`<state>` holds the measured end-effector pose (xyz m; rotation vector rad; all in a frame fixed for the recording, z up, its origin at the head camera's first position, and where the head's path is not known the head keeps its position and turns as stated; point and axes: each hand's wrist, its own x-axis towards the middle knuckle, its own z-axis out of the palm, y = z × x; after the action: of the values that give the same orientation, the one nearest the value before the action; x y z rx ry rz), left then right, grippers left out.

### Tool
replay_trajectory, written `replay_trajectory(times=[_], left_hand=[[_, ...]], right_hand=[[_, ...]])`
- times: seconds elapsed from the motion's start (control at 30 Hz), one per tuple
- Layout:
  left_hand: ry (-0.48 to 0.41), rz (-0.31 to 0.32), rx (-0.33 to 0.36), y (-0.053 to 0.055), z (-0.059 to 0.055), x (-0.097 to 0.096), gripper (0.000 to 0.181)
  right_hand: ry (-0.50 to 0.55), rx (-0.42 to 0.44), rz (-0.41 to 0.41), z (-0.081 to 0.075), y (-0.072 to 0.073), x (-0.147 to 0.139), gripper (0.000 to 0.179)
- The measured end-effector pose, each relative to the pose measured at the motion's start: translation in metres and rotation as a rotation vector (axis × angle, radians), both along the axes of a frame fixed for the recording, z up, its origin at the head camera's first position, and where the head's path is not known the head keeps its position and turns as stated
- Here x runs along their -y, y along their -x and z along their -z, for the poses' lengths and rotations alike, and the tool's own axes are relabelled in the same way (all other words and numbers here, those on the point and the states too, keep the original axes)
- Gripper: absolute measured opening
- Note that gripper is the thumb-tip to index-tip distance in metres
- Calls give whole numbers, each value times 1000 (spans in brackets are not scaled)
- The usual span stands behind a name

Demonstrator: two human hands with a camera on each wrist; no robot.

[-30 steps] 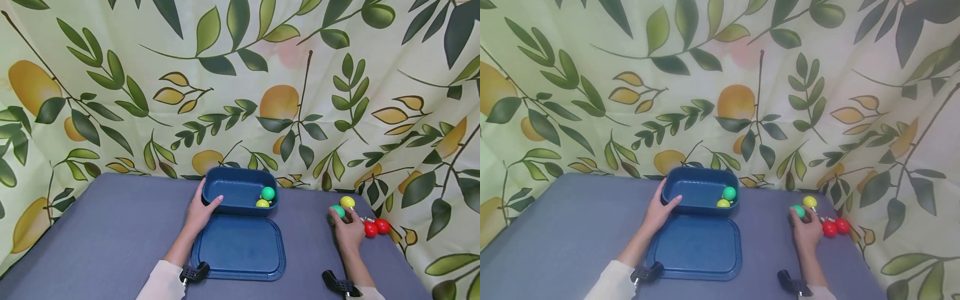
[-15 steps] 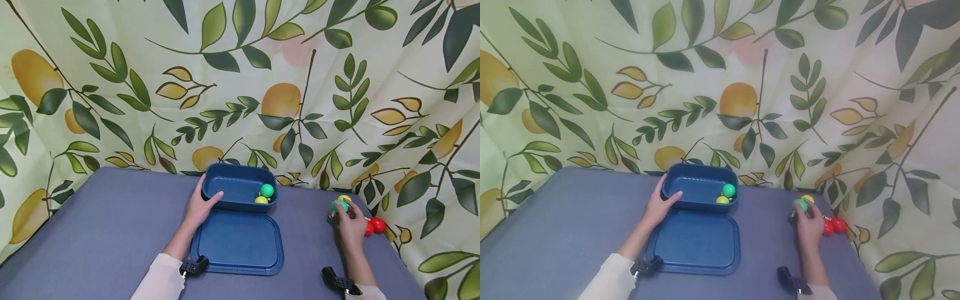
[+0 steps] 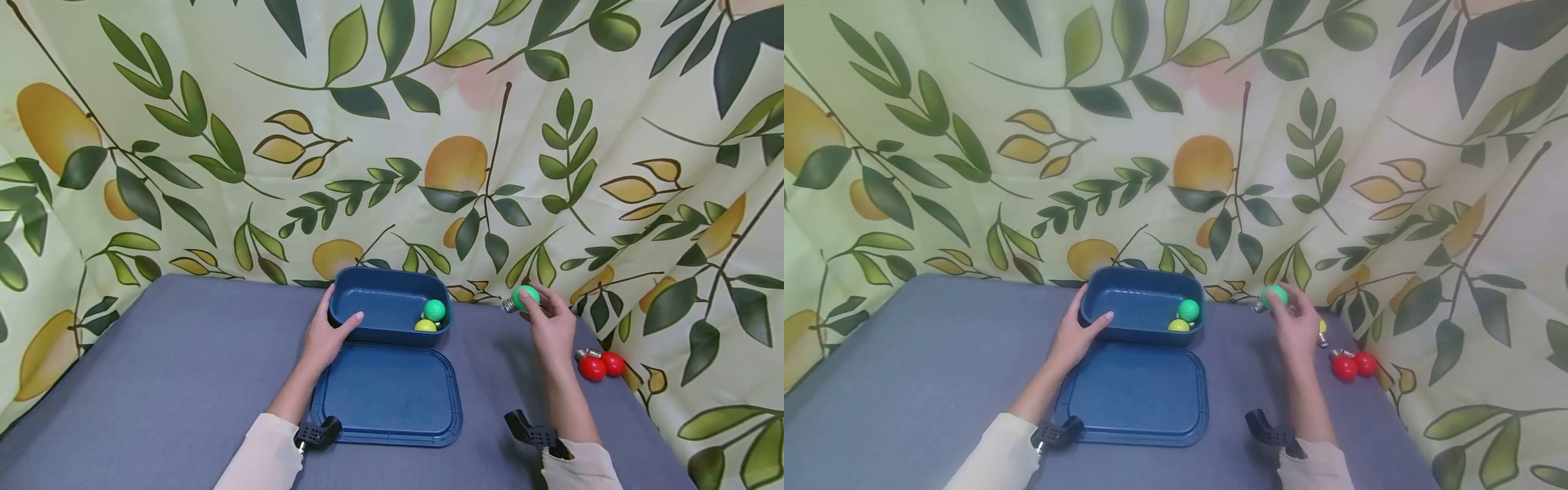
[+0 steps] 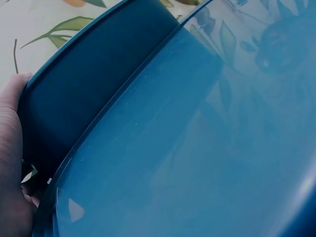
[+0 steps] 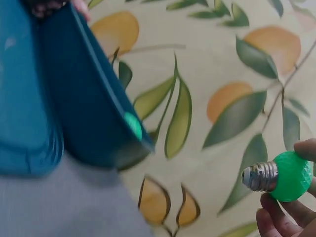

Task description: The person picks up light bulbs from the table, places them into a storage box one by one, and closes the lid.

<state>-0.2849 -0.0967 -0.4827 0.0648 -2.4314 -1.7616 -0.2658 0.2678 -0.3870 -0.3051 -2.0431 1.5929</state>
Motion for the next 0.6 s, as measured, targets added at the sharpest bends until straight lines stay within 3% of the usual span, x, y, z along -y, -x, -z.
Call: replay_trajectory(times=[0.23, 0.6], left_hand=[[6, -10, 10, 0, 1, 1, 91], [7, -19, 15, 0, -2, -2, 90]], right_hand=[[-100, -43, -121, -11, 8, 37, 41], [-135, -103, -187, -22, 22, 82, 42]])
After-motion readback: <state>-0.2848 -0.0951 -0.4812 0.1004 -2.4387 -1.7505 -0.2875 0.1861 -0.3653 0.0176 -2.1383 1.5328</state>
